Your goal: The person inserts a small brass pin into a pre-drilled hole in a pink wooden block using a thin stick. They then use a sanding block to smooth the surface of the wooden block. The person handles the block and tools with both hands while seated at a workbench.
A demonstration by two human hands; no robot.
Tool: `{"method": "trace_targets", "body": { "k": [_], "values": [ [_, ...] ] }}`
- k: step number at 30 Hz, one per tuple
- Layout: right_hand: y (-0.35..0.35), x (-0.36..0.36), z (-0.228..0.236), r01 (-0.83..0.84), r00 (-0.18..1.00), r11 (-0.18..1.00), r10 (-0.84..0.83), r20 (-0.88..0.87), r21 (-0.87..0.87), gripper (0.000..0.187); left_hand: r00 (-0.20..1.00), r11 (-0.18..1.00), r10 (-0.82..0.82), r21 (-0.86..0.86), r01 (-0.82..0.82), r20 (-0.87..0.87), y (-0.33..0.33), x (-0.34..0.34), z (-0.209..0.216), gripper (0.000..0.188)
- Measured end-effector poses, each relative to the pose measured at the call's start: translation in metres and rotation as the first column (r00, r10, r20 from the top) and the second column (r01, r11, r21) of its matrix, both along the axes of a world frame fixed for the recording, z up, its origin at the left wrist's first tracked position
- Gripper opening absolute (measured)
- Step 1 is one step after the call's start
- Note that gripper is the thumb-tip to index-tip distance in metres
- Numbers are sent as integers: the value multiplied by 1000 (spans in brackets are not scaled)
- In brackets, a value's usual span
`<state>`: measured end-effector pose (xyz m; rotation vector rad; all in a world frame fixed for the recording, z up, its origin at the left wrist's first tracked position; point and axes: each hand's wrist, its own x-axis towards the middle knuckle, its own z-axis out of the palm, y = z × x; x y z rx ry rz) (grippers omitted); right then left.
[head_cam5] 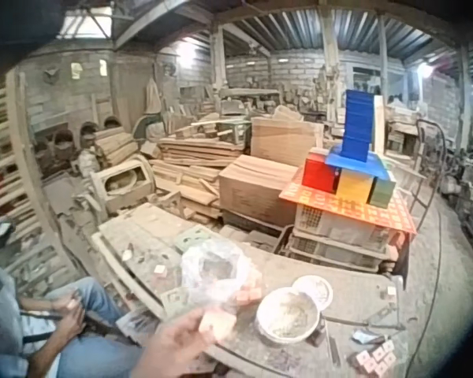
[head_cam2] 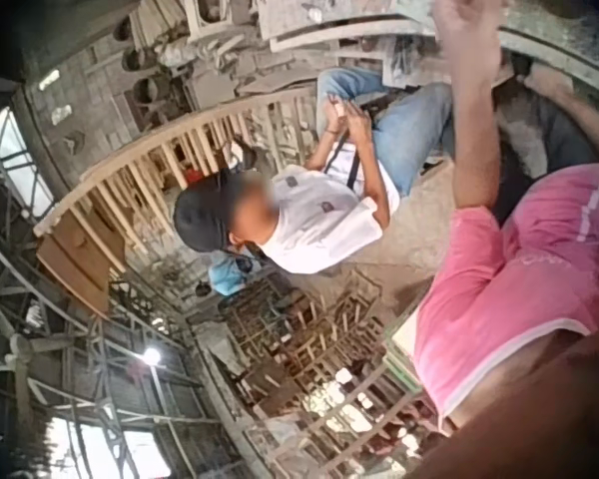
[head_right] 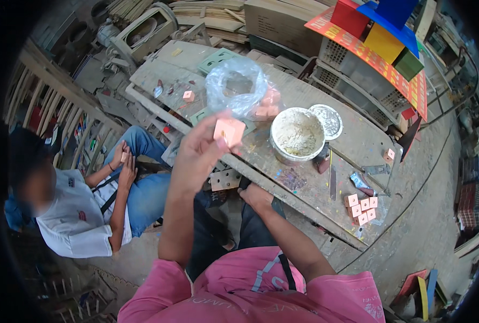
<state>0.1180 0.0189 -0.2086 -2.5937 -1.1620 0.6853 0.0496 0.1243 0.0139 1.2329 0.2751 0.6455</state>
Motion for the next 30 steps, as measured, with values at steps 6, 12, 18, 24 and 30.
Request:
{"method": "trace_targets", "body": {
  "k": [6, 12, 18, 24, 30],
  "values": [
    [-8, -5, 8, -15, 1000, 995, 12, 28, 95, 85, 964, 993, 107, -71, -92, 245, -60, -40, 5, 42],
    [-23, -12, 26, -4, 998, 988, -6, 62, 153, 82, 920, 962, 124, -272, -20, 371, -95, -65, 4, 35],
    [-82, -28, 16, -270, 947, 961, 251, 200, 69, 89, 938, 942, 145, -334, -34, 315, -118, -68, -10, 42],
    [-188, -51, 60, -364, 927, 858, 372, 51, 361, 50, 929, 936, 64, -345, 71, 364, -120, -55, -32, 49],
    [-222, -1, 118, 349, 841, 839, -84, -535, 418, 17, 965, 954, 7, -290, 72, 263, -125, -41, -44, 59]
  ]
}}
